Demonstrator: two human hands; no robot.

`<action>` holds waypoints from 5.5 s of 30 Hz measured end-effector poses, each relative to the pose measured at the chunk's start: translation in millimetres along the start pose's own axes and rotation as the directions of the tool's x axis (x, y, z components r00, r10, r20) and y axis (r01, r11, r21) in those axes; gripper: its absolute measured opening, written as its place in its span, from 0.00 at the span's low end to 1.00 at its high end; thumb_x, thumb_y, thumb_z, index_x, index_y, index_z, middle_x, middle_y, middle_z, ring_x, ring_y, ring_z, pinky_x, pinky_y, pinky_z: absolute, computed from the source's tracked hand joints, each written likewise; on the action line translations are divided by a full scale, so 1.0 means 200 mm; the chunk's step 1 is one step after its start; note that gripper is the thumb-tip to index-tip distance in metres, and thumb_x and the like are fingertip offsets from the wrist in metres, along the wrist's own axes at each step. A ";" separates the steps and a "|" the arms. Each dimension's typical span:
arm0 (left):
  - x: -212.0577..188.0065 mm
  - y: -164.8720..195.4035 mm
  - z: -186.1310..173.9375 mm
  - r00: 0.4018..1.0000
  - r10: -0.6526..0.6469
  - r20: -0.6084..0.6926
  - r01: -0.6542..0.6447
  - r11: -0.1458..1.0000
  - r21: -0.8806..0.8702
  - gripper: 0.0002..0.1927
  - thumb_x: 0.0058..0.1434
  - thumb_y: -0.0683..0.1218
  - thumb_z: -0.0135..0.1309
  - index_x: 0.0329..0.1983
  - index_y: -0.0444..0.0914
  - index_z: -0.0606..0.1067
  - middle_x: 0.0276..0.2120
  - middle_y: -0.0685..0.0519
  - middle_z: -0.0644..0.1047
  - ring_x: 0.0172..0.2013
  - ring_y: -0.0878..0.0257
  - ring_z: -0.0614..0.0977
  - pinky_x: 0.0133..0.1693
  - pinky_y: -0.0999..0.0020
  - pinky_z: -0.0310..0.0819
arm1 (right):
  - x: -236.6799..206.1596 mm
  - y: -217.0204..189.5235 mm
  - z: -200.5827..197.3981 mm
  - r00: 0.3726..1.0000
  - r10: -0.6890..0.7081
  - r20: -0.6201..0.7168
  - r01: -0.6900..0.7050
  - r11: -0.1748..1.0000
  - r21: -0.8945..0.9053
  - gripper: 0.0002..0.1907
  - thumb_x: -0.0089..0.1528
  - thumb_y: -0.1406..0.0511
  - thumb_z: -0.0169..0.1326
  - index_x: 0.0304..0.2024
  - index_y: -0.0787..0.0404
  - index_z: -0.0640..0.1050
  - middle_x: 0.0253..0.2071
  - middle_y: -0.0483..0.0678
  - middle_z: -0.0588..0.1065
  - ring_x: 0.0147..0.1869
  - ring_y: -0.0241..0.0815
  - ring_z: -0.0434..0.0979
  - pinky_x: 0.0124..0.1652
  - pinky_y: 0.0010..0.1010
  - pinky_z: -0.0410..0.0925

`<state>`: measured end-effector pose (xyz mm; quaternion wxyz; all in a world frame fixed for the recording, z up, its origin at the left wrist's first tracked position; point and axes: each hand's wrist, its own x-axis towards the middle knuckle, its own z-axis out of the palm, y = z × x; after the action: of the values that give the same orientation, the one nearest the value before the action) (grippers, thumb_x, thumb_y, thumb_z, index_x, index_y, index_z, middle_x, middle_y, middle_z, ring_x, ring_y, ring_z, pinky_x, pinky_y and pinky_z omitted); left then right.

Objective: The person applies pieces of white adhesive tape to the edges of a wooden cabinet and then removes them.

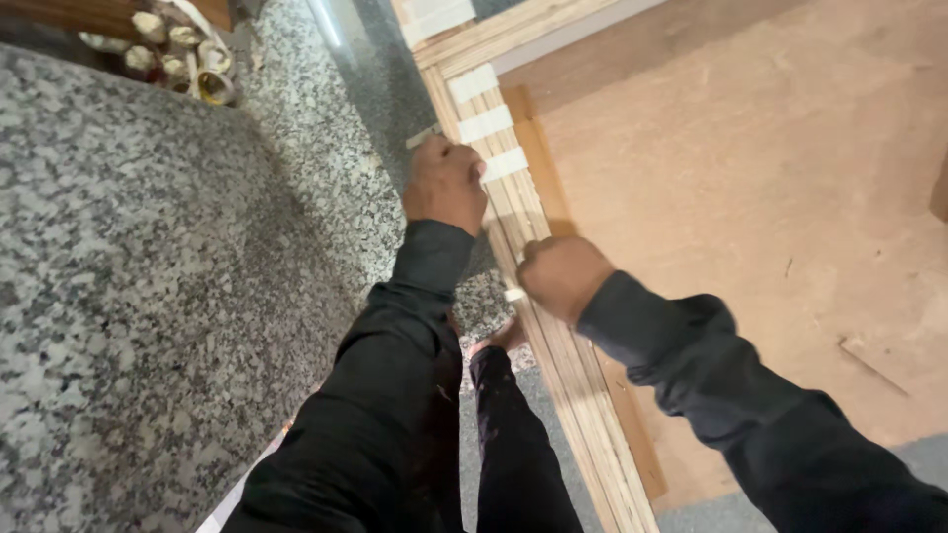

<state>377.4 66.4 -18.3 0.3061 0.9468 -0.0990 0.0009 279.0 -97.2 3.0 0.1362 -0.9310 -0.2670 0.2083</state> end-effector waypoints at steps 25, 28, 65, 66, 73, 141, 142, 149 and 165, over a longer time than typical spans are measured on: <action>0.10 0.15 0.05 0.921 0.224 0.320 -0.251 0.967 0.044 0.04 0.58 0.42 0.58 0.30 0.37 0.81 0.35 0.40 0.78 0.43 0.38 0.76 0.48 0.45 0.70 | -0.21 0.16 0.40 -0.008 0.998 -0.066 0.242 0.066 0.968 0.13 0.66 0.66 0.57 0.52 0.65 0.79 0.41 0.47 0.79 0.38 0.31 0.76 0.37 0.26 0.72; 0.16 0.22 0.15 0.894 0.119 0.432 -0.173 0.981 0.089 0.08 0.61 0.45 0.57 0.29 0.37 0.81 0.33 0.39 0.80 0.43 0.40 0.77 0.49 0.45 0.69 | -0.08 0.25 0.27 0.402 0.881 -0.250 0.153 0.204 0.967 0.19 0.61 0.66 0.59 0.55 0.64 0.78 0.45 0.52 0.80 0.42 0.40 0.79 0.41 0.33 0.72; 0.78 0.08 -0.22 0.961 0.067 0.267 0.128 0.748 -0.651 0.11 0.62 0.38 0.62 0.48 0.38 0.80 0.53 0.48 0.81 0.48 0.59 0.85 0.45 0.71 0.85 | 0.47 0.54 -0.26 0.746 0.628 0.222 -0.049 -0.280 0.959 0.24 0.65 0.61 0.51 0.62 0.63 0.72 0.47 0.48 0.81 0.38 0.35 0.79 0.33 0.25 0.73; 0.80 0.04 -0.25 0.950 0.043 0.310 0.155 0.795 -0.586 0.10 0.62 0.39 0.63 0.45 0.38 0.78 0.47 0.47 0.80 0.43 0.59 0.83 0.41 0.71 0.82 | 0.49 0.57 -0.22 0.705 0.683 0.190 -0.032 -0.237 0.971 0.27 0.64 0.63 0.54 0.65 0.62 0.68 0.50 0.48 0.81 0.37 0.38 0.78 0.36 0.26 0.74; 0.62 -0.12 -0.32 0.881 0.198 0.429 -0.048 0.940 -0.337 0.09 0.70 0.46 0.60 0.36 0.36 0.80 0.38 0.47 0.83 0.41 0.57 0.84 0.43 0.64 0.78 | 0.62 0.59 -0.03 0.789 0.613 -0.053 -0.172 0.302 0.938 0.25 0.58 0.68 0.59 0.56 0.67 0.68 0.41 0.58 0.80 0.46 0.51 0.83 0.47 0.38 0.74; 0.60 -0.07 -0.44 0.318 0.101 0.943 0.377 0.899 -0.223 0.12 0.62 0.49 0.56 0.37 0.35 0.79 0.29 0.45 0.81 0.28 0.52 0.85 0.33 0.59 0.80 | 0.82 0.88 -0.63 0.588 0.577 -0.567 -0.099 0.747 0.658 0.09 0.61 0.68 0.60 0.45 0.60 0.84 0.41 0.56 0.81 0.42 0.57 0.81 0.43 0.42 0.73; 0.58 -0.09 -0.47 0.204 0.006 0.979 0.499 0.860 -0.109 0.13 0.62 0.51 0.57 0.35 0.35 0.78 0.26 0.44 0.80 0.24 0.52 0.83 0.28 0.57 0.79 | 0.97 0.94 -0.62 0.677 0.564 -0.473 -0.141 0.730 0.669 0.11 0.61 0.68 0.58 0.46 0.58 0.85 0.42 0.56 0.81 0.43 0.59 0.81 0.44 0.46 0.72; 0.99 -0.32 -0.59 0.580 -0.096 0.809 0.101 0.994 0.045 0.23 0.56 0.59 0.67 0.21 0.35 0.79 0.15 0.45 0.77 0.16 0.56 0.78 0.22 0.59 0.72 | 1.49 1.09 -0.45 0.838 0.387 0.385 -0.546 0.571 0.613 0.12 0.55 0.62 0.65 0.41 0.57 0.85 0.36 0.55 0.82 0.39 0.49 0.85 0.42 0.40 0.74; 2.03 0.15 -0.01 0.433 0.275 0.858 -0.570 0.822 0.024 0.21 0.53 0.56 0.63 0.48 0.43 0.83 0.40 0.40 0.83 0.42 0.43 0.83 0.45 0.52 0.77 | 1.47 1.10 -0.46 0.885 0.214 0.413 -0.373 0.857 0.355 0.16 0.59 0.51 0.60 0.41 0.52 0.85 0.43 0.54 0.81 0.48 0.55 0.80 0.48 0.43 0.70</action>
<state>770.8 -32.3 25.3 0.0593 0.8109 -0.4659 -0.3491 644.3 -128.9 -90.1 0.2504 -0.8546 -0.0879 0.4463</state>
